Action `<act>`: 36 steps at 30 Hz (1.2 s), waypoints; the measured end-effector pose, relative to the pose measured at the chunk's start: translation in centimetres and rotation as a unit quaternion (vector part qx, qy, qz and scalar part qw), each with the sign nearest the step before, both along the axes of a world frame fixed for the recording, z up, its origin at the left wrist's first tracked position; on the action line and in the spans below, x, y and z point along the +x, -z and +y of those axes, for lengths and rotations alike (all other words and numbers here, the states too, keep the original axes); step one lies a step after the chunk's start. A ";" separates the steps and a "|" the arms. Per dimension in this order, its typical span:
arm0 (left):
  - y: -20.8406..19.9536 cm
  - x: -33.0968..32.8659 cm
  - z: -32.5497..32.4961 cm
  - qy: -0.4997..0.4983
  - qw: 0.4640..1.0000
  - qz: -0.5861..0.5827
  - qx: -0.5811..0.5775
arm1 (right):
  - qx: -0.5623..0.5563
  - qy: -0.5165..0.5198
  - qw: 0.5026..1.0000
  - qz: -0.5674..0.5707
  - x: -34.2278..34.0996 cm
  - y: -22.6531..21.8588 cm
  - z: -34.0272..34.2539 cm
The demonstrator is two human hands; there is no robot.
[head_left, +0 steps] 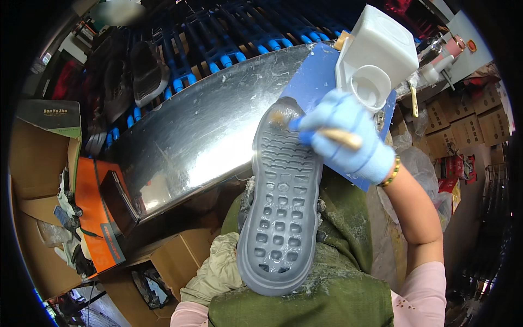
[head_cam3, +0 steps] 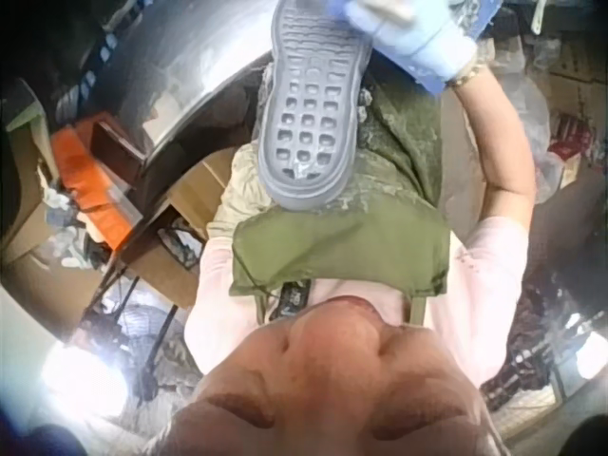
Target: The person repeatedly brushes a white liquid onto the soles of gray slip-on shoes using a small brush. They dip the brush into a container, apply the liquid to the textured sole, and place the shoe on a conveyor belt. The process is repeated for multiple shoes.
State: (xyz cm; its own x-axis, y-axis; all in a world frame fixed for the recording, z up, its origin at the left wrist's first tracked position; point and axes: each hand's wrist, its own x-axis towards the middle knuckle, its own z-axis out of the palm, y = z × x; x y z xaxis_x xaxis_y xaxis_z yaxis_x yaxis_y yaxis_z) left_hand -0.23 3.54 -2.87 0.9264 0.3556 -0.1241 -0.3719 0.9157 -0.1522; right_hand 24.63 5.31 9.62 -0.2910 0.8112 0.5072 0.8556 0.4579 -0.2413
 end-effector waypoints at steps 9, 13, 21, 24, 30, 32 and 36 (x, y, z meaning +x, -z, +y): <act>-0.6 0.6 0.4 0.043 0.999 -0.009 0.023 | -0.129 0.099 0.893 0.419 1.1 -0.5 -0.5; -1.2 2.3 1.1 0.066 0.996 -0.029 0.057 | -0.267 0.142 0.854 0.424 -0.8 -2.9 -4.7; -0.9 3.4 1.3 0.112 0.988 -0.070 0.082 | -0.328 0.096 0.879 0.332 -0.7 -4.4 -10.6; -0.2 3.3 1.4 0.125 0.983 -0.107 0.076 | -0.141 0.219 0.877 0.404 2.0 -3.4 -6.4; -3.1 1.2 2.0 0.064 0.987 0.014 0.144 | -0.180 0.102 0.912 0.353 -3.9 -2.8 -11.9; -4.3 1.3 1.6 0.026 0.986 0.015 0.165 | -0.108 0.182 0.879 0.428 -3.4 -0.2 -12.2; -3.8 2.5 2.2 -0.011 0.919 0.083 0.385 | -0.041 0.121 0.931 0.341 -5.5 -0.4 -13.6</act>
